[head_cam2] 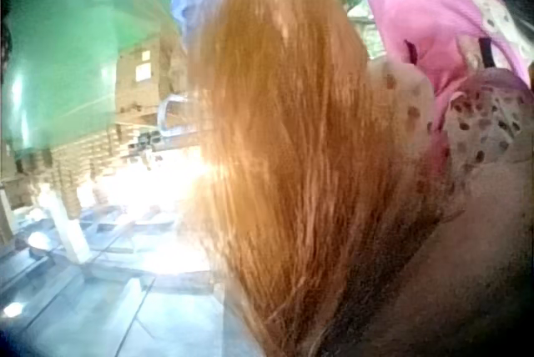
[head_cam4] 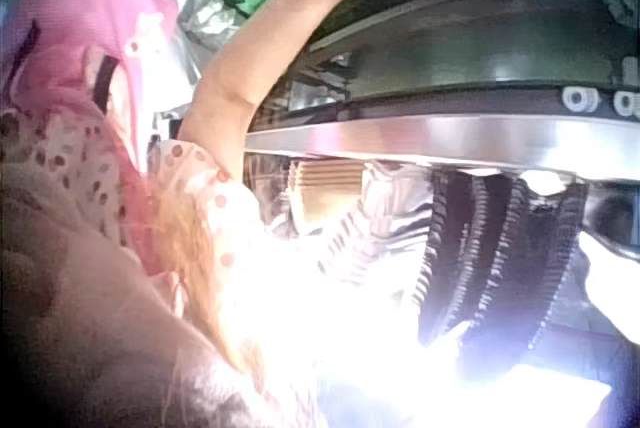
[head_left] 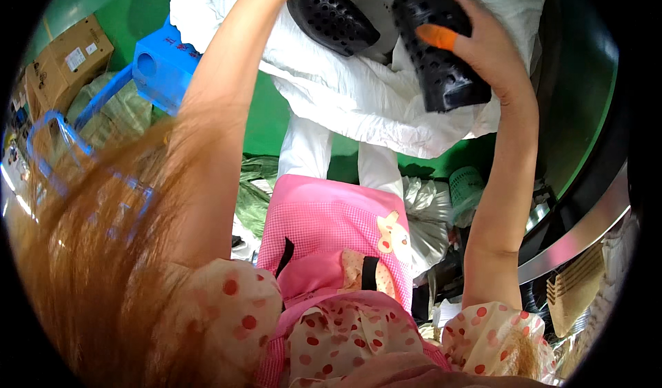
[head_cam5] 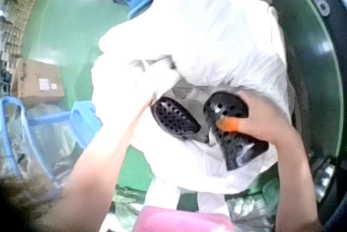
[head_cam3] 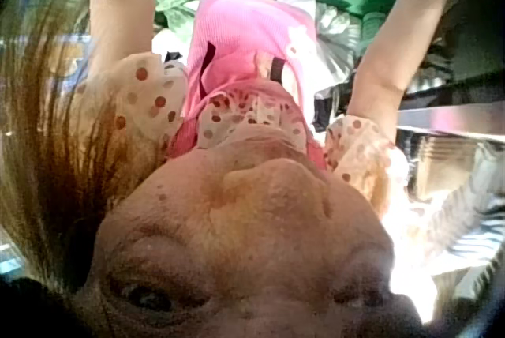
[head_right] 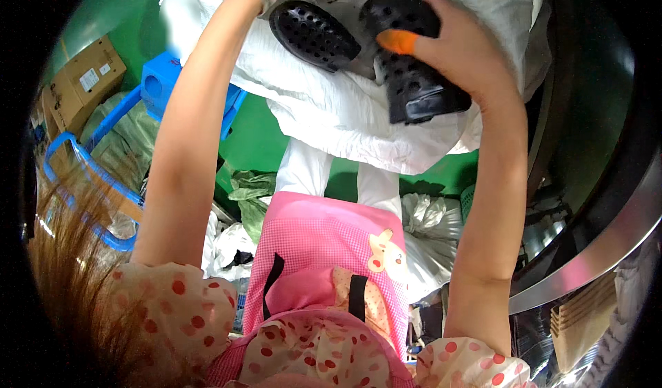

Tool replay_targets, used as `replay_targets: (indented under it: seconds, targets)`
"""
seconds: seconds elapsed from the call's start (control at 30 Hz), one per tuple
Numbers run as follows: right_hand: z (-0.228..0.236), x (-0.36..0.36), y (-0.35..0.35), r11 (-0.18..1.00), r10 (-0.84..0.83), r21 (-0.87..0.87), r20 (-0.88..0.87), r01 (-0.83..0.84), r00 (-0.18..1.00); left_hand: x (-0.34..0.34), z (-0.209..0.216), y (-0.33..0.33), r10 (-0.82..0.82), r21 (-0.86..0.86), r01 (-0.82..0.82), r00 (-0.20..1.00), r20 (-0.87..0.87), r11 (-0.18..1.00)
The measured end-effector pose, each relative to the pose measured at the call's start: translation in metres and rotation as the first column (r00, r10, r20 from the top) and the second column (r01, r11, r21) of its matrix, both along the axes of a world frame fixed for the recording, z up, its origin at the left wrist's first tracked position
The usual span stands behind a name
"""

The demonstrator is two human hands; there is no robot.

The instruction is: The person picks up black clogs from a white sack, places them on a table, and then picks up black and yellow sneakers from the table to place them back into the sack. The person repeats this process of swapping clogs and sneakers between the sack and the table.

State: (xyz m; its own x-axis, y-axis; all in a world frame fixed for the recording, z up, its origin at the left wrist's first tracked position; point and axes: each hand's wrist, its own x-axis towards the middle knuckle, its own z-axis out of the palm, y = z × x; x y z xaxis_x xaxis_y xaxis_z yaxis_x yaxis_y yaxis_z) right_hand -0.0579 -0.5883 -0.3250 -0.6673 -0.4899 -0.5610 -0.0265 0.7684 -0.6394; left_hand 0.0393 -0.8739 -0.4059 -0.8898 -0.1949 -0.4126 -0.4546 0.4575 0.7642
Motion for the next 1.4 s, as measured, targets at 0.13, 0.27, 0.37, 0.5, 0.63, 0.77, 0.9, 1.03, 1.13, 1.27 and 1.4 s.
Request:
replay_targets:
  seconds: [0.13,0.27,0.37,0.5,0.63,0.77,0.9,1.03,1.13,1.27,1.4]
  targets:
    - [-0.034,-0.017,-0.044,0.986,0.130,-0.128,0.190,-0.107,0.973,0.000,0.010,0.012,0.055,0.069,-0.054,0.998,-0.019,0.996]
    - [-0.043,-0.063,-0.073,0.977,-0.201,0.089,0.099,0.192,0.975,-0.003,0.027,0.034,0.099,0.145,-0.090,0.994,-0.053,0.985]
    - [-0.058,-0.094,-0.013,0.901,-0.418,-0.063,0.139,0.429,0.898,-0.010,0.042,0.059,0.098,0.213,-0.077,0.991,-0.090,0.974]
    - [-0.003,-0.117,0.052,0.846,-0.527,0.018,-0.117,0.533,0.842,-0.024,0.054,0.093,0.083,0.308,-0.042,0.989,-0.123,0.950]
    - [0.030,-0.101,0.111,0.804,-0.555,0.017,-0.338,0.595,0.760,-0.049,0.059,0.126,0.019,0.361,0.040,0.987,-0.160,0.932]
    - [0.026,-0.101,0.128,0.831,-0.487,0.028,-0.443,0.555,0.752,-0.085,0.045,0.148,-0.025,0.283,0.071,0.986,-0.164,0.956]
    - [0.018,-0.106,0.123,0.856,-0.431,0.025,-0.515,0.516,0.741,-0.126,0.008,0.171,-0.107,0.100,0.120,0.986,-0.129,0.988]
    - [0.000,-0.111,0.120,0.865,-0.407,0.030,-0.542,0.501,0.735,-0.162,-0.041,0.208,-0.262,-0.046,0.260,0.965,-0.027,0.964]
    - [-0.004,-0.115,0.111,0.880,-0.386,0.017,-0.554,0.474,0.738,-0.165,-0.065,0.227,-0.330,-0.105,0.333,0.943,0.045,0.937]
    - [-0.008,-0.124,0.100,0.899,-0.357,0.010,-0.564,0.439,0.744,-0.161,-0.071,0.211,-0.310,-0.109,0.314,0.949,0.051,0.943]
    - [-0.007,-0.126,0.092,0.907,-0.341,0.014,-0.561,0.420,0.754,-0.129,-0.029,0.162,-0.159,0.055,0.159,0.987,0.004,0.986]
